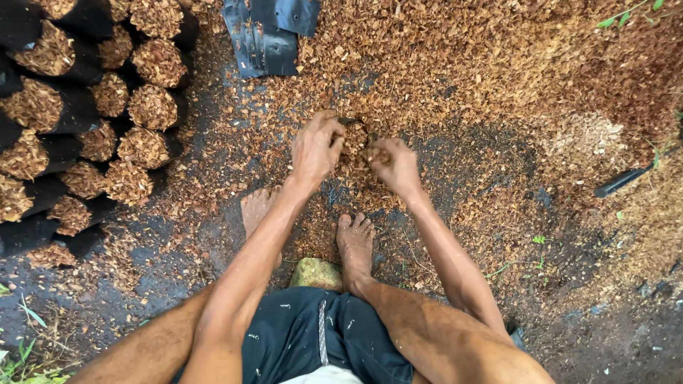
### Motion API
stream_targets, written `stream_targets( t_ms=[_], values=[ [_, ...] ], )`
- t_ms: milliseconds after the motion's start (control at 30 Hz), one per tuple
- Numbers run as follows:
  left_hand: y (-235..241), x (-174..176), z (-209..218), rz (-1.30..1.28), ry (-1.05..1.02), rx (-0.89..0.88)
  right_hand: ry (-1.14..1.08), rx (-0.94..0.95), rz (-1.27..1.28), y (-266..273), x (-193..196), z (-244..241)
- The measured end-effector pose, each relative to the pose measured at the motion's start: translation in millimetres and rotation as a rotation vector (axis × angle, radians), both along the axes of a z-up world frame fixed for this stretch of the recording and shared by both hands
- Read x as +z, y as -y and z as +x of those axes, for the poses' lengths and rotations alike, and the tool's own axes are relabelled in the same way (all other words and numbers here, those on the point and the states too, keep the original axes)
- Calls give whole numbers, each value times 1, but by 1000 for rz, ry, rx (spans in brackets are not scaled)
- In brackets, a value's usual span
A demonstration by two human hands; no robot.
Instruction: The person sits on the ground and repeatedly fills black plastic planting pouches with a brown, fibrous substrate. They pick up a pouch, scoop the material into it with both hands, and place the filled pouch into a growing stack.
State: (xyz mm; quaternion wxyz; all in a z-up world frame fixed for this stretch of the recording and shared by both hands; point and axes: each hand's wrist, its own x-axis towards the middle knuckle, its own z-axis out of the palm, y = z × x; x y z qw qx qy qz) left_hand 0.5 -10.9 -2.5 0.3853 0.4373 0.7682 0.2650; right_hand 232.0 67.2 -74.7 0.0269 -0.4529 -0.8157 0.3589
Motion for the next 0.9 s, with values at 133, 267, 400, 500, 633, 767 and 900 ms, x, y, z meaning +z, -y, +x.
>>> stream_targets(
  t_ms=[133, 267, 400, 500, 633, 767, 900],
  values=[
    [-5, 12, -4, 55, 32, 35, -281, -75, -277, -18, 96, -31],
    [-8, -66, 1, 40, -105, 16, -198, 157, -18, -8, 92, -67],
    [-7, -65, -1, 66, -150, 51, -81, 344, 307, 14, -22, -63],
    [-5, 5, -10, 5, -13, 100, -203, 206, 173, -8, 29, -67],
    [8, -2, 1, -18, 94, 142, -181, 2, 206, -11, 61, -60],
    [0, -18, 13, 76, 181, 181, -109, -152, -29, -3, 53, -54],
    [2, 2, 13, 14, 266, 287, -92, -170, -51, -3, 57, -39]
  ],
)
